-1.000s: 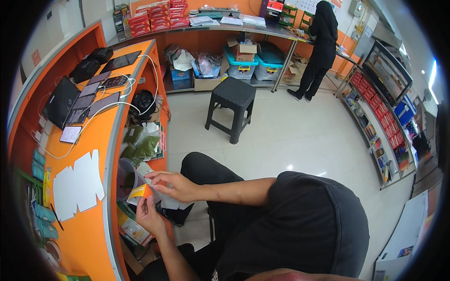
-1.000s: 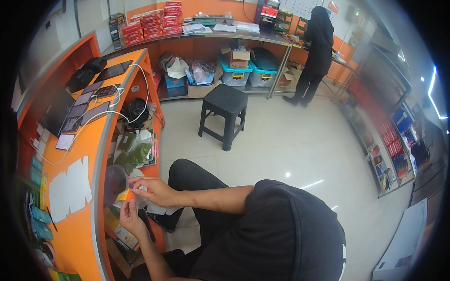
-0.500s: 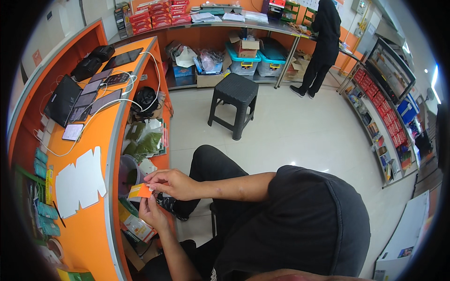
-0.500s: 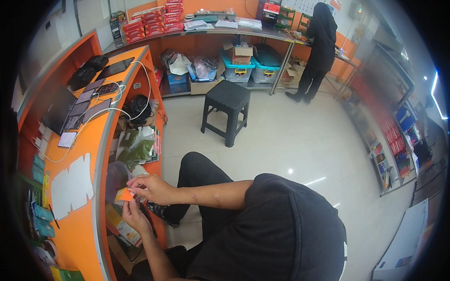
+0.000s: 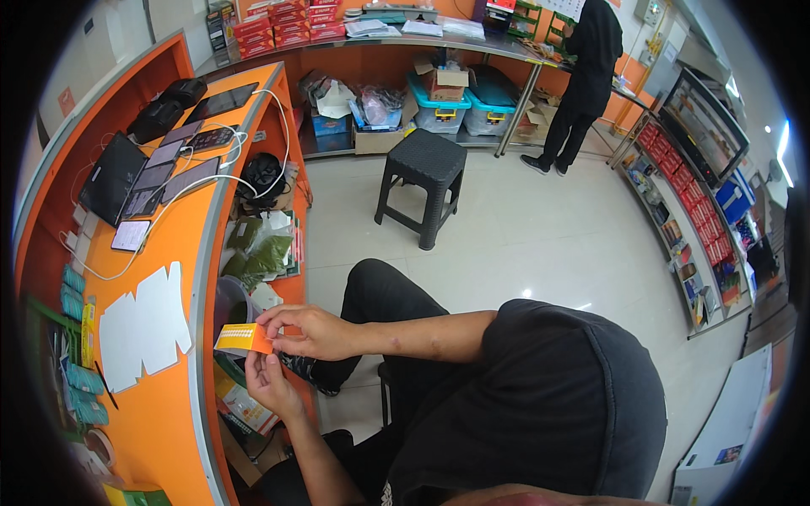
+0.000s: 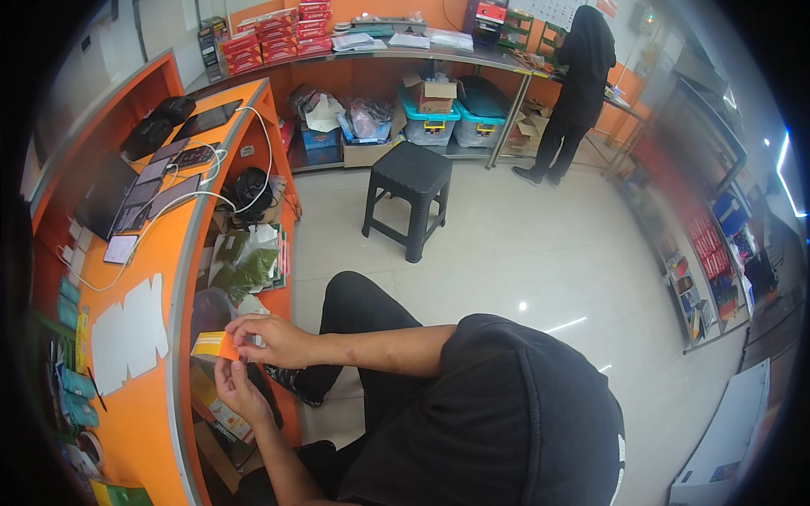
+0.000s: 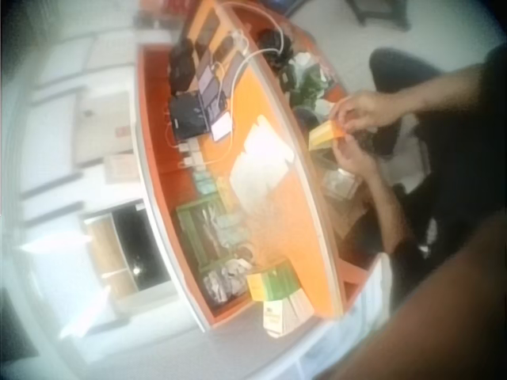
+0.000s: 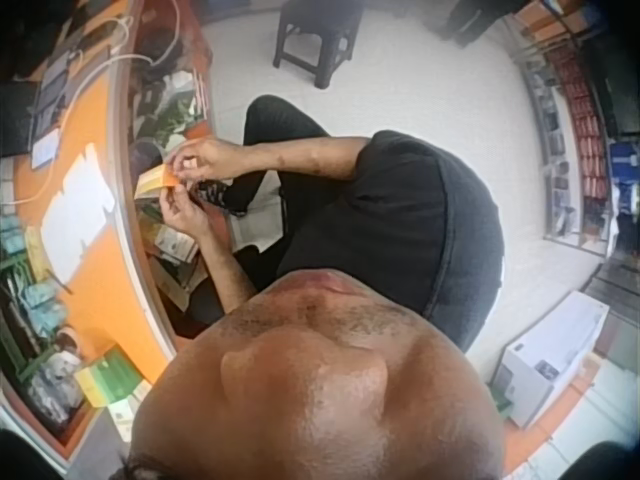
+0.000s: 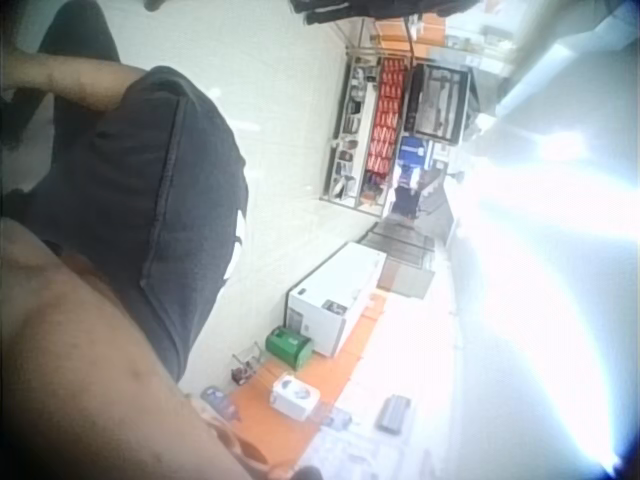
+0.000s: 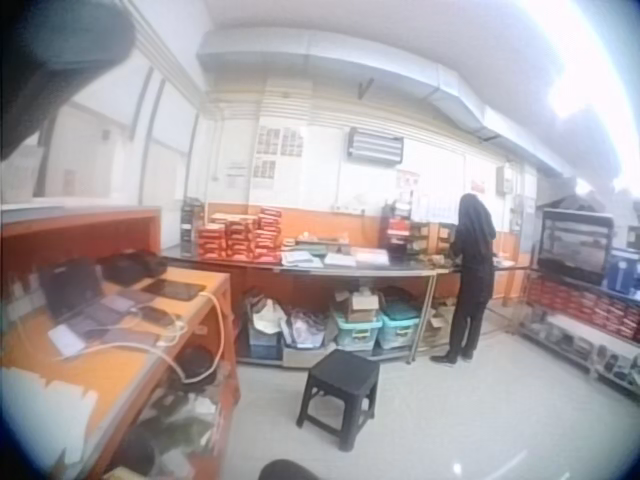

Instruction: The person sits at a counter and folds flat, colorful paper sheets into small rectangular boxes. They repeatedly pick up a sheet, fold the sides, and tuck the flaps to form a box, then place the finished item on a growing stack on the counter.

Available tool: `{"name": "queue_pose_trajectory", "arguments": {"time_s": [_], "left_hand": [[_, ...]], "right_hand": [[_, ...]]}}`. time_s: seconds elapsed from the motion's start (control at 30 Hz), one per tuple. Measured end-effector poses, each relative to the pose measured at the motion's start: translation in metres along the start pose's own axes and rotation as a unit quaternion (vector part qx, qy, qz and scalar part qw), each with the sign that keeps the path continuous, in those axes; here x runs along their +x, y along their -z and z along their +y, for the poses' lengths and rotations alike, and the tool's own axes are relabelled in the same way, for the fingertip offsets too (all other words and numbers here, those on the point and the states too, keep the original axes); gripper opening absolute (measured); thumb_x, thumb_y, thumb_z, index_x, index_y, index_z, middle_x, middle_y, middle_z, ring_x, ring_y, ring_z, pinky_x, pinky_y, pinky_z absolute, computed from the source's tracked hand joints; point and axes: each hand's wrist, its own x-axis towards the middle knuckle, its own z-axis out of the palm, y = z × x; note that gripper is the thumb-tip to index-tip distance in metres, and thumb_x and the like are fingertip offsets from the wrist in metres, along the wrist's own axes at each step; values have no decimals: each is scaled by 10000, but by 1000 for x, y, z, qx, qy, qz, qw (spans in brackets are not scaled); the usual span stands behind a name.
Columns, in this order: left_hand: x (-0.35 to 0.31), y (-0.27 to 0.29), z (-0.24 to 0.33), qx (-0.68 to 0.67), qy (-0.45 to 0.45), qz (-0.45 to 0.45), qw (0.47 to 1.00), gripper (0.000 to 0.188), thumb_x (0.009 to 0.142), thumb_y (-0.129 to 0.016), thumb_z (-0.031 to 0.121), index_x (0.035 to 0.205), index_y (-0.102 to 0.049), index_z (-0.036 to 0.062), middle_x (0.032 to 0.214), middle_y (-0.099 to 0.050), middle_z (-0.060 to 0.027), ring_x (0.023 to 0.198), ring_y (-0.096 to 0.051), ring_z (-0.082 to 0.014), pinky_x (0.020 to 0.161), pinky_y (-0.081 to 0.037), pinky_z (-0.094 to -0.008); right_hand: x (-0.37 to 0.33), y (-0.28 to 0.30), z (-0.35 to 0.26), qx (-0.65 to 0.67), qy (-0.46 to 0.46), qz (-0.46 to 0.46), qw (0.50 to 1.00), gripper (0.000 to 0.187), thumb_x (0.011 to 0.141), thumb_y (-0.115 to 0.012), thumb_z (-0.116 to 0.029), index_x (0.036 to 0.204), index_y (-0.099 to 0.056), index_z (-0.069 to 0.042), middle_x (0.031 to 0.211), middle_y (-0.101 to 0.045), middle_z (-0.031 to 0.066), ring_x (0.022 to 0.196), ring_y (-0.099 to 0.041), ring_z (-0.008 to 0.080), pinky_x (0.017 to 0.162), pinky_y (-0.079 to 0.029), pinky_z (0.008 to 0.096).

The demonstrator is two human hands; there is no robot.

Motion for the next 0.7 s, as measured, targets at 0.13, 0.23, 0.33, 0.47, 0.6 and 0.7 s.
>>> {"name": "queue_pose_trajectory", "arguments": {"time_s": [0.13,0.23,0.33,0.47,0.6,0.7], "left_hand": [[2,0,7,23,16,11,1000,302,1055,-566,98,1278,-592,-104,1227,-666,-171,1099,-657,-205,985,-518,-327],[3,2,5,67,14,21,997,290,1051,-589,115,1241,-627,-101,1175,-692,-149,1042,-669,-188,938,-526,-302],[2,3,5,126,-16,19,992,266,1035,-626,120,1190,-662,-94,1115,-715,-123,989,-666,-160,898,-523,-282],[2,-1,3,115,-43,32,992,233,1004,-678,106,1137,-691,-85,1057,-727,-94,934,-649,-132,857,-511,-267],[2,7,-2,137,-47,17,989,207,991,-694,92,1101,-697,-82,1045,-724,-88,927,-644,-128,851,-507,-261],[1,6,-1,163,-63,15,985,192,988,-698,90,1071,-699,-83,1039,-722,-87,927,-640,-127,855,-504,-259]], "right_hand": [[1,0,-1,23,-2,1,1000,135,940,-687,-100,995,-650,17,1275,-650,157,1180,-646,301,1004,-508,378],[5,3,-4,65,-20,3,998,111,931,-684,-75,987,-644,13,1279,-654,154,1188,-650,300,1009,-511,376],[5,2,-7,26,13,6,1000,108,903,-690,-80,948,-658,13,1255,-665,157,1114,-672,300,951,-534,374],[5,2,-7,-17,50,7,999,98,890,-690,-82,905,-665,13,1238,-677,160,1062,-686,302,905,-551,371],[6,6,-7,-15,28,-14,999,94,880,-697,-78,884,-665,10,1234,-684,160,1050,-694,305,893,-559,371],[4,5,-7,-23,23,-17,999,100,875,-710,-84,882,-674,9,1243,-684,159,1052,-697,302,886,-561,367]]}}
